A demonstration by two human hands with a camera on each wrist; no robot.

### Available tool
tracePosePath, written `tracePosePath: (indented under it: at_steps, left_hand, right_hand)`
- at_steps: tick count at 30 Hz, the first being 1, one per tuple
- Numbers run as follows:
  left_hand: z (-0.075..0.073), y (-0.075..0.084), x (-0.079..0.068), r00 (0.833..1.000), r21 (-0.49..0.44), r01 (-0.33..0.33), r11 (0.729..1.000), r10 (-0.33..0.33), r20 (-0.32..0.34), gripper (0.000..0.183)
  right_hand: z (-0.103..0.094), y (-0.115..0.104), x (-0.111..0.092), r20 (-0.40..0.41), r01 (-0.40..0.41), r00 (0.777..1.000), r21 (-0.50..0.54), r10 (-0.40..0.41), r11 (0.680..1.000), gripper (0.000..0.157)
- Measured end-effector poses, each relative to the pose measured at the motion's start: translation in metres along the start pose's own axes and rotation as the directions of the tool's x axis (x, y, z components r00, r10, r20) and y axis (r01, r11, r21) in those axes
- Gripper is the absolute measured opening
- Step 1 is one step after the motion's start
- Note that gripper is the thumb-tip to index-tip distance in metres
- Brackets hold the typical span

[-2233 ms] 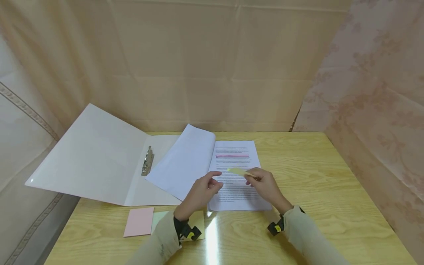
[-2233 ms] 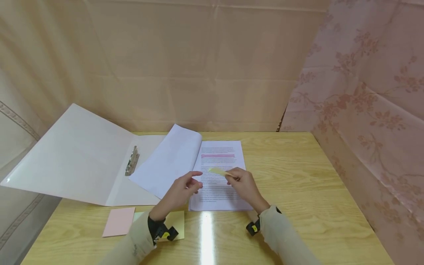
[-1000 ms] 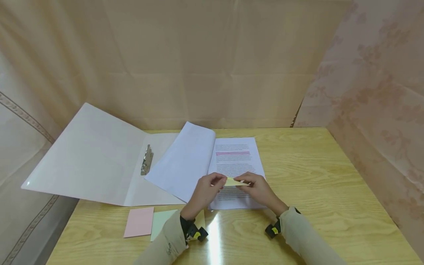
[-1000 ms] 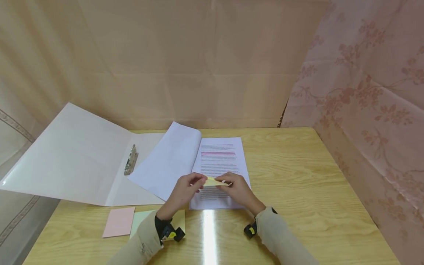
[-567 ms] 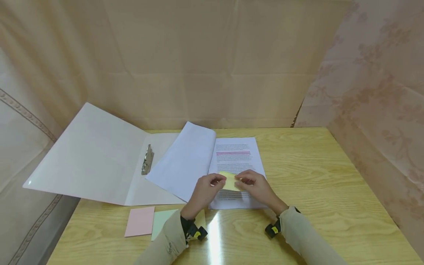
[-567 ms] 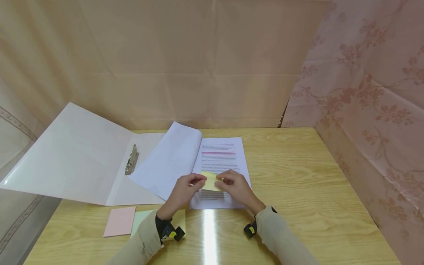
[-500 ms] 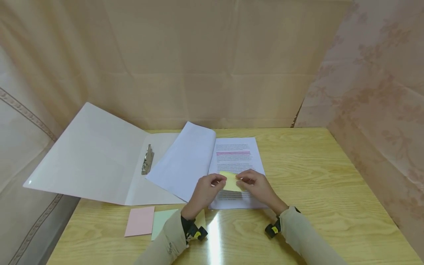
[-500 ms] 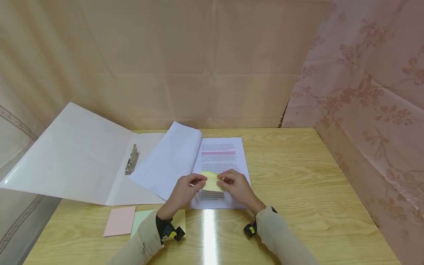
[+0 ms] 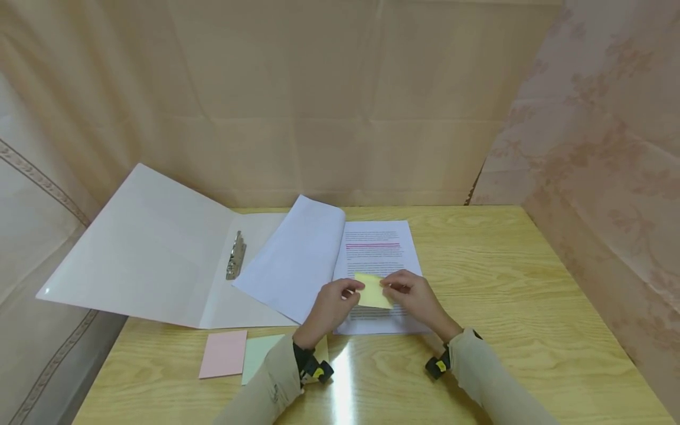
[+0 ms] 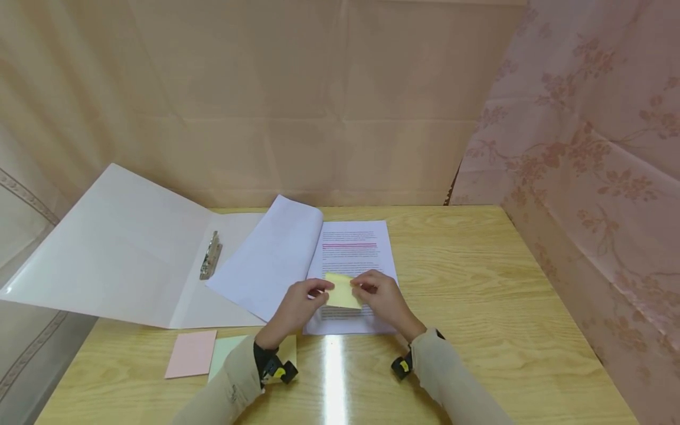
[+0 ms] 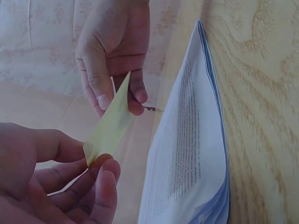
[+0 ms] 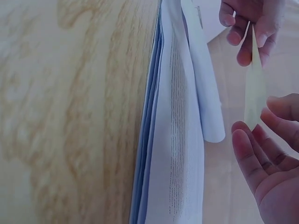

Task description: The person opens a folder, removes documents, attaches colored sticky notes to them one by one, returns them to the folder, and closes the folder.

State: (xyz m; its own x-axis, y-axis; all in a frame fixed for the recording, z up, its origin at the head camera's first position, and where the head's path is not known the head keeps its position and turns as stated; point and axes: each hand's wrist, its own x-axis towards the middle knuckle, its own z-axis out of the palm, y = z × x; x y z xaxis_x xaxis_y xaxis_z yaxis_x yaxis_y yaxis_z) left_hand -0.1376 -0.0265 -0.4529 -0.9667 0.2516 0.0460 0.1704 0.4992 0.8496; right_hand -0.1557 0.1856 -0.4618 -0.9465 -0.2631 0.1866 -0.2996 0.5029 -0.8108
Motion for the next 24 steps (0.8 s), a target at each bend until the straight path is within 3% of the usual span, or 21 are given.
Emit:
tracePosePath:
  at_steps: [14, 24]
  left_hand:
    - [0.008, -0.004, 0.009, 1.000, 0.150, 0.004, 0.989, -0.003, -0.006, 0.028]
    - [0.015, -0.010, 0.018, 0.999, 0.203, 0.034, 0.979, -0.038, 0.017, 0.031]
  right_hand:
    - [-0.003, -0.002, 0.007, 0.020, -0.001, 1.000, -0.077, 0.003, 0.997, 0.016]
    - [-0.004, 0.003, 0.017, 0.070, 0.000, 0.998, -0.136, 0.010, 0.991, 0.020]
